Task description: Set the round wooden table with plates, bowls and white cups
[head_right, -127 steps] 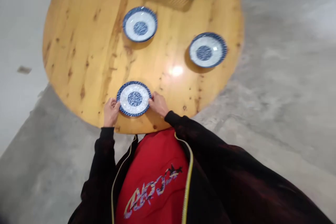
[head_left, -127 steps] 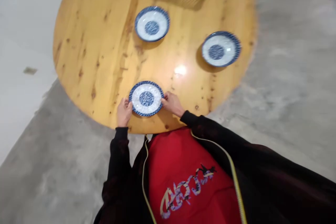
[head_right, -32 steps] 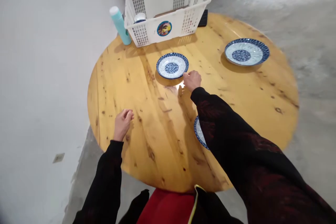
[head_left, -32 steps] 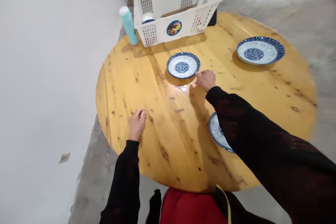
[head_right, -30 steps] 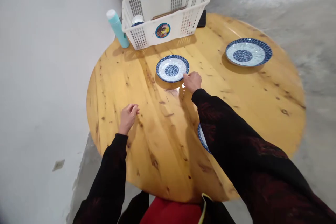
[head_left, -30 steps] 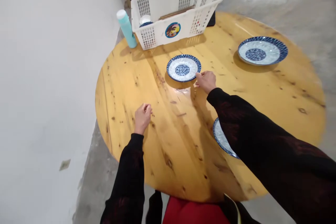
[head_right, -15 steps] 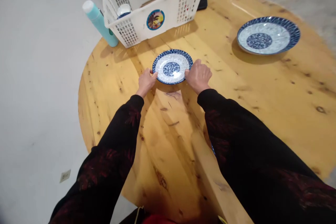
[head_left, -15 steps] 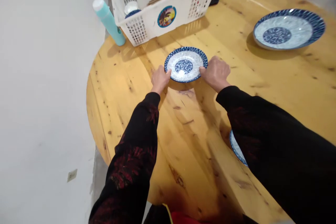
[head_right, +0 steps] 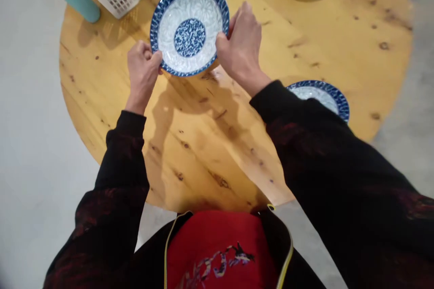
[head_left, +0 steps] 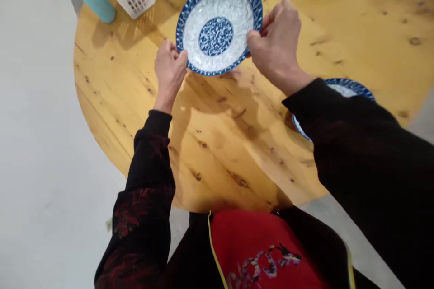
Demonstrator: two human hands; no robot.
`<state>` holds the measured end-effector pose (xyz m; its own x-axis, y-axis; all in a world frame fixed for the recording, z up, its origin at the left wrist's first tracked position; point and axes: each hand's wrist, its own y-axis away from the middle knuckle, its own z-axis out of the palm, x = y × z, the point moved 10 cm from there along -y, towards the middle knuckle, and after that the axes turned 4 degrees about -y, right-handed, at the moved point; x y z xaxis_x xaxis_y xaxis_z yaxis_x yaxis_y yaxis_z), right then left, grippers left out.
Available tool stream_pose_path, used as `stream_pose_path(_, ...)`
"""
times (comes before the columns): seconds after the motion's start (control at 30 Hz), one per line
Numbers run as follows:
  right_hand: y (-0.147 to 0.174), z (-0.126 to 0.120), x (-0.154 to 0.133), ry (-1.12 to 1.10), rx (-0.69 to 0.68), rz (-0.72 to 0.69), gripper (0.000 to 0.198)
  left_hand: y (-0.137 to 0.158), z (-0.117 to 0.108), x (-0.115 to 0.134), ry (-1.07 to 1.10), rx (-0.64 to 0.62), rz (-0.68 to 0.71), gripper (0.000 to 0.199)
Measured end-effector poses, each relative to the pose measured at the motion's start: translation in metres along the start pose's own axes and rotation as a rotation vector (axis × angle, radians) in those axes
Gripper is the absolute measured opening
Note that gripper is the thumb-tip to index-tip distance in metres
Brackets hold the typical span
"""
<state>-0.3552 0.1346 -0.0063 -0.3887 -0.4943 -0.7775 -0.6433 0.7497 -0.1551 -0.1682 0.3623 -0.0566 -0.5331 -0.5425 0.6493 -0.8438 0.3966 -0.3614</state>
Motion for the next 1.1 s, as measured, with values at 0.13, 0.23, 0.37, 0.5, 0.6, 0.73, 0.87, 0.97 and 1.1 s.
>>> stream_pose_path(0.13,0.105,-0.016,0.008,-0.085,-0.011,0.066,0.031,0.085,-0.051,0.026,0.148,-0.206,-0.026,0.032)
stream_pose_path(0.23,0.199,-0.021,0.022,-0.109,-0.013,0.170,0.022,0.160,-0.078,0.029,0.266,-0.400,-0.161,0.031)
stream_pose_path(0.37,0.312,-0.020,0.041,-0.091,0.009,0.372,0.018,0.247,-0.095,0.017,0.324,-0.624,-0.286,0.027)
stream_pose_path(0.5,0.386,-0.013,0.053,-0.144,0.052,0.530,0.019,0.300,-0.099,-0.003,0.325,-0.734,-0.316,0.025)
stream_pose_path(0.6,0.412,-0.002,0.060,-0.199,0.049,0.577,0.021,0.320,-0.098,-0.017,0.298,-0.761,-0.323,0.024)
stream_pose_path(0.73,0.415,0.006,0.068,-0.192,0.054,0.579,0.019,0.328,-0.093,-0.029,0.261,-0.755,-0.330,0.025)
stream_pose_path(0.87,0.406,0.008,0.074,-0.160,0.056,0.563,0.018,0.324,-0.089,-0.028,0.247,-0.716,-0.284,0.027)
stream_pose_path(0.97,0.404,0.008,0.076,-0.160,0.055,0.556,0.018,0.323,-0.087,-0.027,0.221,-0.718,-0.282,0.026)
stream_pose_path(1.1,0.408,0.013,0.074,-0.172,0.012,0.549,0.019,0.322,-0.094,-0.029,0.162,-0.698,-0.299,0.029)
